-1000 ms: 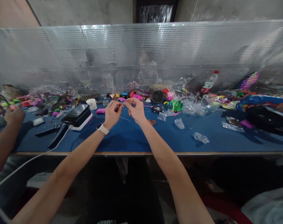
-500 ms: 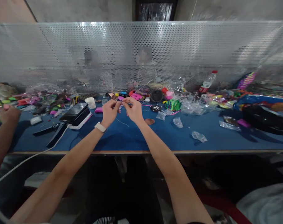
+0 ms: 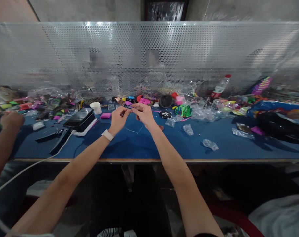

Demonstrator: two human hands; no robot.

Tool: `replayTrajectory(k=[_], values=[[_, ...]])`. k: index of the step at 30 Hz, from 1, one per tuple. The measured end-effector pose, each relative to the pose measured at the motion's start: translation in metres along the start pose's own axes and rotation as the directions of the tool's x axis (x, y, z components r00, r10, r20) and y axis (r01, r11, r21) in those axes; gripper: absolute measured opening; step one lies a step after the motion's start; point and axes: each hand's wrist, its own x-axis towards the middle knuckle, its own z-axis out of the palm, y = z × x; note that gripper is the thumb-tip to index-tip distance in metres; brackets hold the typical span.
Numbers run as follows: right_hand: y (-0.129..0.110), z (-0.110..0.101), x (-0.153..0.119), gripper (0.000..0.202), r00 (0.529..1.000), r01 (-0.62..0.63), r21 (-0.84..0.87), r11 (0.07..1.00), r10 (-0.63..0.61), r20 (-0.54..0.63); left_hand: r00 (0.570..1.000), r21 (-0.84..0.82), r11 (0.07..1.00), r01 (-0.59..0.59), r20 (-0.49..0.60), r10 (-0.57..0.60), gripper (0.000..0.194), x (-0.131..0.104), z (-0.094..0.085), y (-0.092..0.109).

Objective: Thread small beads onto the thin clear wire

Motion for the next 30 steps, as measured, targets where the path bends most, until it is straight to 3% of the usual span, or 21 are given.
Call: replayTrajectory(k=[4,9,11,13,15,18,22,26,30], values=[[-0.002,-0.003,0.002,0.040,0.998,-0.056,0.064,0.996,0.057,-0.019,0.997,0.027,0.998,-0.064,0.037,0.063,0.039,-0.001,0.001,0.001],[-0.005,-0.012,0.005,0.039,0.960,-0.263,0.134,0.955,0.246,0.131,0.972,0.093,0.971,-0.219,0.111,0.208,0.035,-0.002,-0.001,0.001],[-0.006,-0.013,0.005,0.045,0.956,-0.281,0.140,0.949,0.263,0.133,0.970,0.092,0.968,-0.231,0.097,0.223,0.034,-0.002,-0.001,0.003],[-0.006,-0.011,0.003,0.055,0.979,-0.199,0.112,0.974,0.193,0.062,0.980,0.071,0.979,-0.193,0.064,0.189,0.033,-0.001,-0.001,0.005],[-0.007,-0.007,-0.001,0.062,0.998,-0.036,0.014,0.999,0.037,-0.050,0.991,0.048,0.990,-0.133,0.026,0.132,0.034,0.000,-0.001,0.006],[-0.009,-0.002,-0.007,0.052,0.968,0.182,-0.212,0.960,-0.212,-0.131,0.997,0.027,0.997,-0.076,-0.010,0.077,0.036,0.001,-0.002,0.007],[-0.009,-0.003,-0.011,0.017,0.904,0.391,-0.424,0.817,-0.428,0.010,0.997,0.013,0.998,-0.066,-0.027,0.067,0.034,0.001,-0.003,0.007],[-0.006,-0.009,-0.010,0.021,0.840,0.509,-0.528,0.680,-0.526,0.134,0.997,0.017,0.998,-0.068,-0.028,0.068,0.034,0.003,-0.005,0.006],[-0.003,-0.009,-0.006,0.021,0.818,0.544,-0.569,0.616,-0.540,0.198,0.996,0.015,0.997,-0.079,-0.031,0.080,0.035,0.005,-0.007,0.006]])
